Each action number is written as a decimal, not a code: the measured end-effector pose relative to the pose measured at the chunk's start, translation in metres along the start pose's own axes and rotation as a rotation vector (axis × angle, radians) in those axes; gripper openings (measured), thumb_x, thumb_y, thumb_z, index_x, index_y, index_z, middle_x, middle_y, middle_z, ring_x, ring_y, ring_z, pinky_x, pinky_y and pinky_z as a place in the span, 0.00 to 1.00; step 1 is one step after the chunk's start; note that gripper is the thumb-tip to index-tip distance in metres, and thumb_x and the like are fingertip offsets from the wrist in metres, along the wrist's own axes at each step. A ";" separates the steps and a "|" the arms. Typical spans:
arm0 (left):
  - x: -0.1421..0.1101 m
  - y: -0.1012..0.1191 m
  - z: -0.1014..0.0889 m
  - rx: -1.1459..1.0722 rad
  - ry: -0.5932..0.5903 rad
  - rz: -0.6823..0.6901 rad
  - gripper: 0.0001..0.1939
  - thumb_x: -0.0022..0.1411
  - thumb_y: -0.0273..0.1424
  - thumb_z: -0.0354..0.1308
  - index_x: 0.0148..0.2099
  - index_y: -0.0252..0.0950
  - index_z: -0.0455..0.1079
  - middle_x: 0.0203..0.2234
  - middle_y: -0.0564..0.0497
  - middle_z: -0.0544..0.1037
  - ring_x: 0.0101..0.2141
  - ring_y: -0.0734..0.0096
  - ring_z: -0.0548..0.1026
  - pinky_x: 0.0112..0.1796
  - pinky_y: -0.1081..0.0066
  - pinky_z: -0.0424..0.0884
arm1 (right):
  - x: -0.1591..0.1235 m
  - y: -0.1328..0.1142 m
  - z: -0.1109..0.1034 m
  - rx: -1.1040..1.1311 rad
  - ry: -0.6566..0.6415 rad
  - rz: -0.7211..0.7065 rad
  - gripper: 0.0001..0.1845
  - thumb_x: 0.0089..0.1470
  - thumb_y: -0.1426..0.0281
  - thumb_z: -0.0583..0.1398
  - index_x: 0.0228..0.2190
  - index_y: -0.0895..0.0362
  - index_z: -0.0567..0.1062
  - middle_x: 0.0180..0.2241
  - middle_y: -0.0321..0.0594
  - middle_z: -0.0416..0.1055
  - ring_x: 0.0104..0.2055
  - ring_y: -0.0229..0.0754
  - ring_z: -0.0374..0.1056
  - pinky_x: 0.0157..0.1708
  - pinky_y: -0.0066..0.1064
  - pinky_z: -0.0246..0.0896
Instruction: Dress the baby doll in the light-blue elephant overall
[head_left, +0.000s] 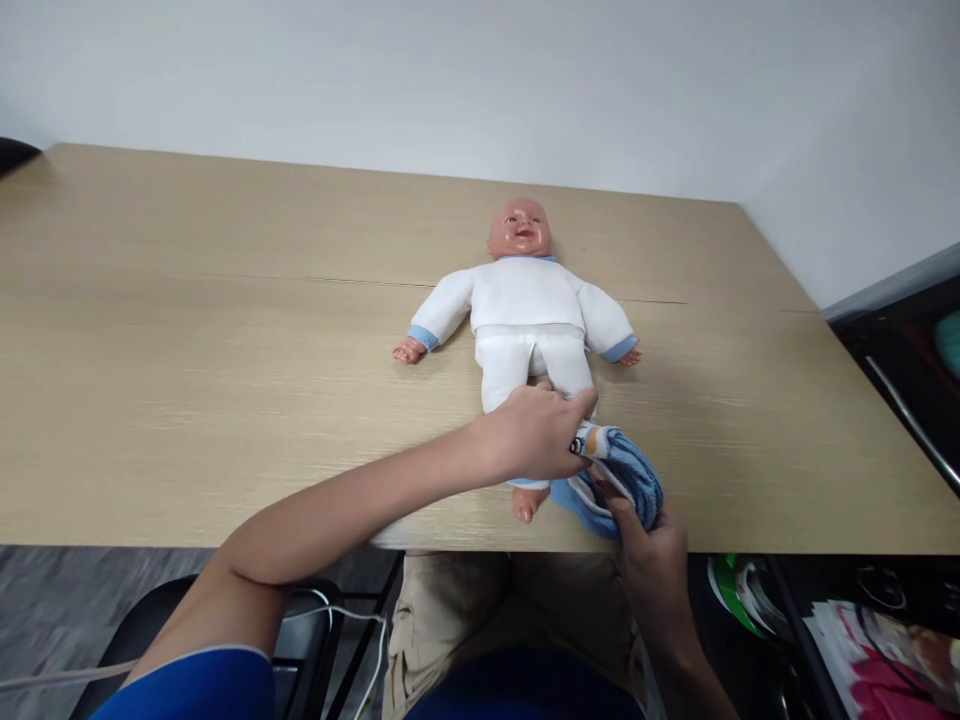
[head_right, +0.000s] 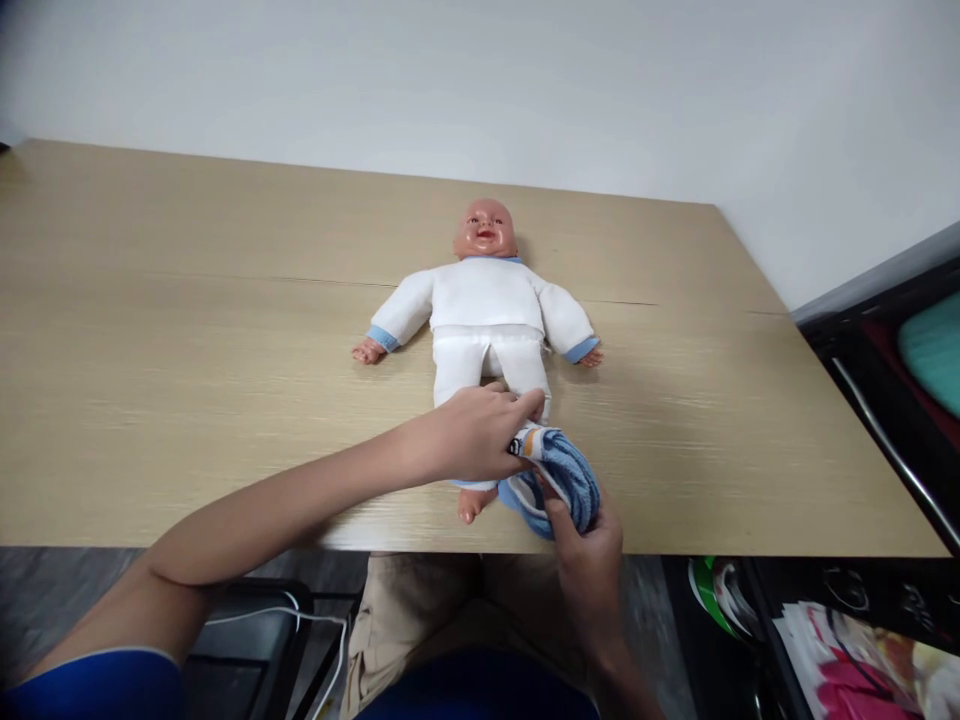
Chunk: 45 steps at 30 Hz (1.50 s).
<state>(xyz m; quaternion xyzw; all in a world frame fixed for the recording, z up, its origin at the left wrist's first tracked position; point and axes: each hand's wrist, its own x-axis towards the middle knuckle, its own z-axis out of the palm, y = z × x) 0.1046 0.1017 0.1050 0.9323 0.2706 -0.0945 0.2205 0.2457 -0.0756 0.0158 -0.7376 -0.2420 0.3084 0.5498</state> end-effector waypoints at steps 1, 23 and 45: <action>0.001 -0.002 0.002 -0.018 0.006 0.006 0.28 0.79 0.44 0.62 0.71 0.34 0.67 0.53 0.38 0.87 0.58 0.38 0.84 0.51 0.52 0.78 | -0.001 -0.002 0.000 -0.015 0.001 -0.001 0.34 0.49 0.44 0.80 0.46 0.58 0.92 0.50 0.54 0.90 0.55 0.67 0.88 0.56 0.52 0.86; 0.005 -0.024 0.000 -0.452 0.029 0.190 0.24 0.70 0.28 0.65 0.61 0.40 0.57 0.56 0.40 0.80 0.51 0.57 0.81 0.52 0.60 0.76 | -0.018 0.012 0.014 0.353 -0.087 0.123 0.28 0.59 0.49 0.77 0.53 0.52 0.89 0.52 0.49 0.90 0.58 0.62 0.87 0.65 0.56 0.84; -0.007 -0.024 -0.009 -0.577 0.014 0.184 0.32 0.66 0.30 0.64 0.66 0.38 0.54 0.54 0.42 0.79 0.45 0.58 0.82 0.47 0.58 0.77 | -0.028 0.038 0.008 0.304 -0.121 0.086 0.18 0.64 0.49 0.70 0.45 0.49 0.89 0.46 0.49 0.89 0.53 0.65 0.85 0.56 0.62 0.84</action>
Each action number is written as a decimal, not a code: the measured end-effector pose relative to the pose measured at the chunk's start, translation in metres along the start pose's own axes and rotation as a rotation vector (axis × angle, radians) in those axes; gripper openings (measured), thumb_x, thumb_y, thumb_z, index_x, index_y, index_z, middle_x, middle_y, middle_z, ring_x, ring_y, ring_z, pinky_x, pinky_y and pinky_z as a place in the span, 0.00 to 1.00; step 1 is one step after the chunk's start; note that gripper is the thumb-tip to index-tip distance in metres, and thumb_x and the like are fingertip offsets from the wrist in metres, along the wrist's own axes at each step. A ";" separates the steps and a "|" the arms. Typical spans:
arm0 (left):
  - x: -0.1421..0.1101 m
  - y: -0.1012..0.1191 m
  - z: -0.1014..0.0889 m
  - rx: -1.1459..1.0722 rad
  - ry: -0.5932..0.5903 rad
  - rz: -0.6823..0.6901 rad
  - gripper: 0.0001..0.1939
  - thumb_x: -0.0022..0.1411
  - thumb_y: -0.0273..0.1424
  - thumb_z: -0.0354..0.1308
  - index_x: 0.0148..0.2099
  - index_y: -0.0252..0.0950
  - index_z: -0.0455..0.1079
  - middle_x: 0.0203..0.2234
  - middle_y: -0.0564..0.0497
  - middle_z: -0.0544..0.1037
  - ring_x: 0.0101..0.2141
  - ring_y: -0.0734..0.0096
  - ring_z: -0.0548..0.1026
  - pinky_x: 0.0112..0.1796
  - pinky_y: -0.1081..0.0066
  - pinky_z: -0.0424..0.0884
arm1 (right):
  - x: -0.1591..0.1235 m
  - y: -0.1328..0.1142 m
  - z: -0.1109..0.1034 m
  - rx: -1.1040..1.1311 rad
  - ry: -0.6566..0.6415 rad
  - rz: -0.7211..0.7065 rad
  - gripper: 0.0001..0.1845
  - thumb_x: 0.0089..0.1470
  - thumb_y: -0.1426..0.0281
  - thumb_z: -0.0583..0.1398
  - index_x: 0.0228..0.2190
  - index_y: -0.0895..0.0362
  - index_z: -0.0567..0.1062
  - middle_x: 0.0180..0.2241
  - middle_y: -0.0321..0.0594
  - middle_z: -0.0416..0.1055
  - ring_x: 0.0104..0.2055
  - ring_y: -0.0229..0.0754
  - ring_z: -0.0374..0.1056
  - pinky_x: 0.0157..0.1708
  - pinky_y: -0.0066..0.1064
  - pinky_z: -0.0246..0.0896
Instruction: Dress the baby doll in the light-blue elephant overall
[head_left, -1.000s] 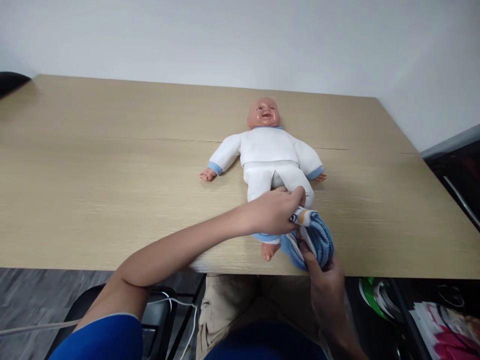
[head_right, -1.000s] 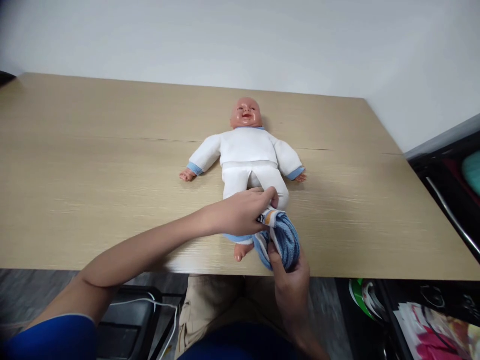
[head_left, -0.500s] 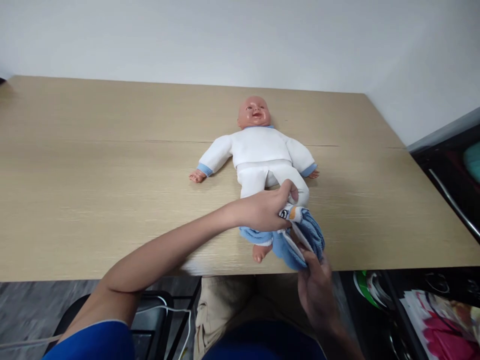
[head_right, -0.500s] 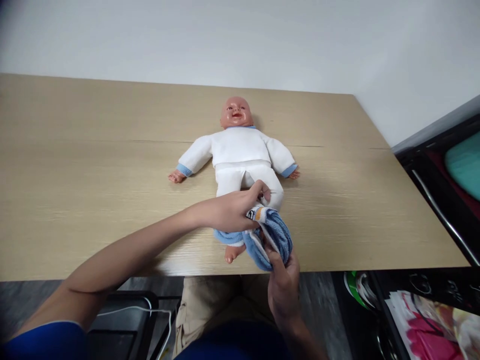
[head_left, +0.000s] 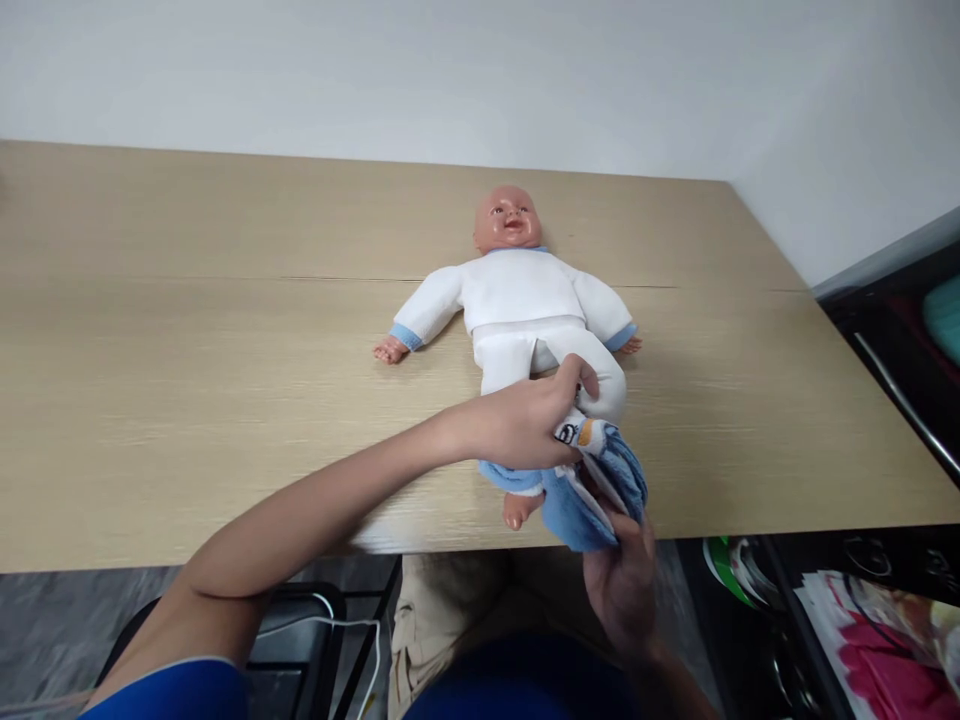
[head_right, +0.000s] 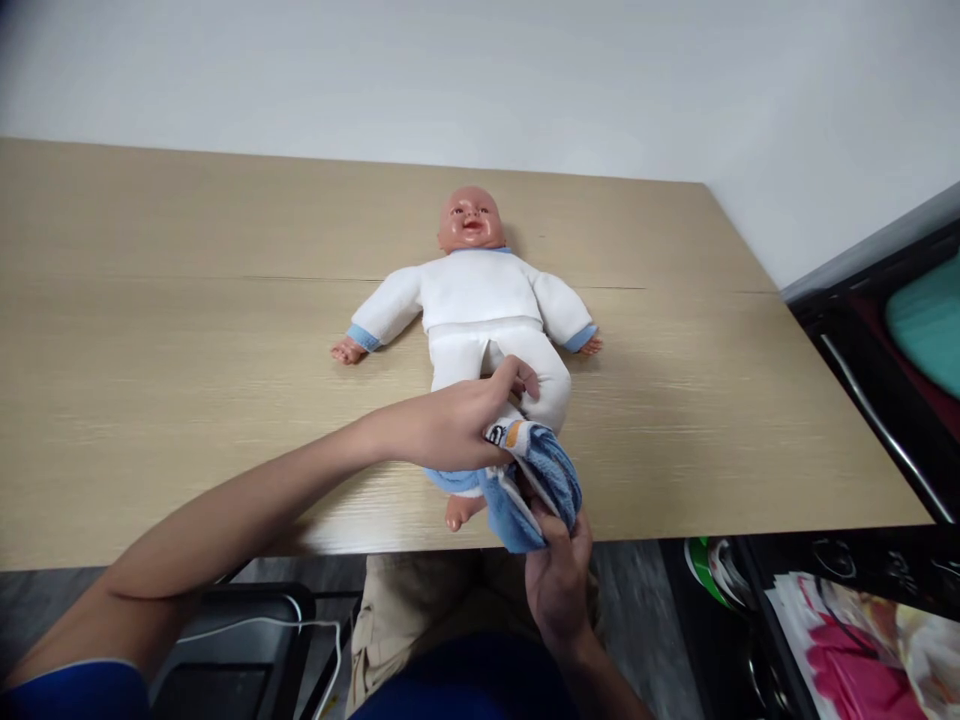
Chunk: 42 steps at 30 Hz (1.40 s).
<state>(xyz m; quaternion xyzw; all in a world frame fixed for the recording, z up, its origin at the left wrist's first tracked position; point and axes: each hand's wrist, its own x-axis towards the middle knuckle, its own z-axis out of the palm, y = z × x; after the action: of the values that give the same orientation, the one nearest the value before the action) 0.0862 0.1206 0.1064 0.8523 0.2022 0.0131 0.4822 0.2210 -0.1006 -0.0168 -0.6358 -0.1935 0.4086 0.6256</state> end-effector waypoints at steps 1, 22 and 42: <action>0.000 0.000 0.000 -0.009 0.003 0.000 0.32 0.65 0.30 0.64 0.66 0.38 0.54 0.55 0.42 0.79 0.46 0.58 0.82 0.47 0.58 0.77 | 0.002 0.001 -0.002 -0.005 -0.016 -0.004 0.18 0.64 0.49 0.70 0.44 0.48 0.89 0.45 0.49 0.89 0.53 0.65 0.85 0.56 0.63 0.84; 0.008 -0.013 0.002 -0.134 0.045 0.036 0.31 0.61 0.29 0.68 0.60 0.40 0.56 0.58 0.40 0.76 0.54 0.57 0.80 0.58 0.55 0.80 | 0.010 -0.004 -0.024 -0.063 -0.038 -0.014 0.30 0.61 0.52 0.79 0.59 0.49 0.83 0.55 0.49 0.89 0.53 0.62 0.88 0.56 0.55 0.87; 0.003 -0.007 0.000 0.036 0.002 0.061 0.20 0.72 0.28 0.65 0.60 0.38 0.63 0.56 0.41 0.83 0.54 0.54 0.83 0.52 0.59 0.75 | 0.053 -0.027 -0.017 -0.166 -0.037 -0.331 0.32 0.58 0.53 0.81 0.54 0.52 0.78 0.54 0.45 0.83 0.53 0.50 0.81 0.56 0.41 0.78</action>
<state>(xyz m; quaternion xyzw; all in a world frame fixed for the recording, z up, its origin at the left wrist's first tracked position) 0.0863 0.1250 0.1005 0.8667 0.1768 0.0252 0.4657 0.2724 -0.0678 -0.0077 -0.6371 -0.3402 0.2944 0.6259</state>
